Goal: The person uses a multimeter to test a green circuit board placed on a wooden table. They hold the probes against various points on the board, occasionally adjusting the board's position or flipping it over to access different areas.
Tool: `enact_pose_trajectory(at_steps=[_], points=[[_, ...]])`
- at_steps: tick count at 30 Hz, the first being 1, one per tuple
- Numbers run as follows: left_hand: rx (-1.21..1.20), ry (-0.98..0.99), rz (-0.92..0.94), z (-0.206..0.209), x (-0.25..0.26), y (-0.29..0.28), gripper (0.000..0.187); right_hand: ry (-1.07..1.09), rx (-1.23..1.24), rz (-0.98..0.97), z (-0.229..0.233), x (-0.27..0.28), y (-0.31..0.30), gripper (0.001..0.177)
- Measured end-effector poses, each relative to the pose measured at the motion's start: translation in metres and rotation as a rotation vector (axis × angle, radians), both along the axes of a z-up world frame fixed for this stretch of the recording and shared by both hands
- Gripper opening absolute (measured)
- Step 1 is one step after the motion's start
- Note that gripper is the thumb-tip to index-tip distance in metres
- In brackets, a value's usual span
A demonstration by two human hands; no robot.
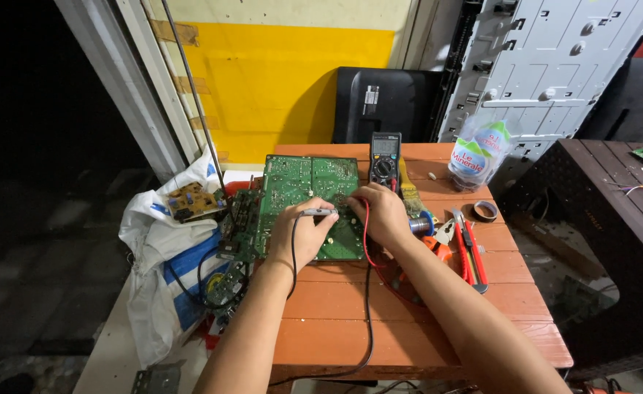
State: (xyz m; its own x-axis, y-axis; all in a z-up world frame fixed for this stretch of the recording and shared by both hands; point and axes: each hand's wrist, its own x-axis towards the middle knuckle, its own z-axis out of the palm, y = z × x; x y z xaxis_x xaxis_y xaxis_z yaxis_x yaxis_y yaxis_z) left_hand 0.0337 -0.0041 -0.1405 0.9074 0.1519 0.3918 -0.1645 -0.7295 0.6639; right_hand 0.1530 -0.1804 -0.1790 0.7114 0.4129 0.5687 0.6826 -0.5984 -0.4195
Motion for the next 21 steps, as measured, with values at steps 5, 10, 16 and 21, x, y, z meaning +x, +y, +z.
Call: enact_pose_trajectory(at_steps=[5,10,16,21], points=[[0.008,-0.002,-0.003,0.004,-0.002,-0.001,0.014,-0.027,-0.011,-0.002,-0.006,0.004,0.001,0.011],[-0.008,0.031,0.001,0.003,-0.002,0.000,0.014,-0.137,-0.054,-0.004,-0.006,0.001,-0.001,0.009],[0.011,-0.014,0.001,0.002,-0.002,-0.001,0.014,-0.222,-0.101,-0.024,-0.008,0.001,0.000,0.007],[0.036,-0.049,-0.005,-0.007,0.005,0.001,0.017,-0.233,-0.096,-0.018,-0.013,0.006,-0.001,0.009]])
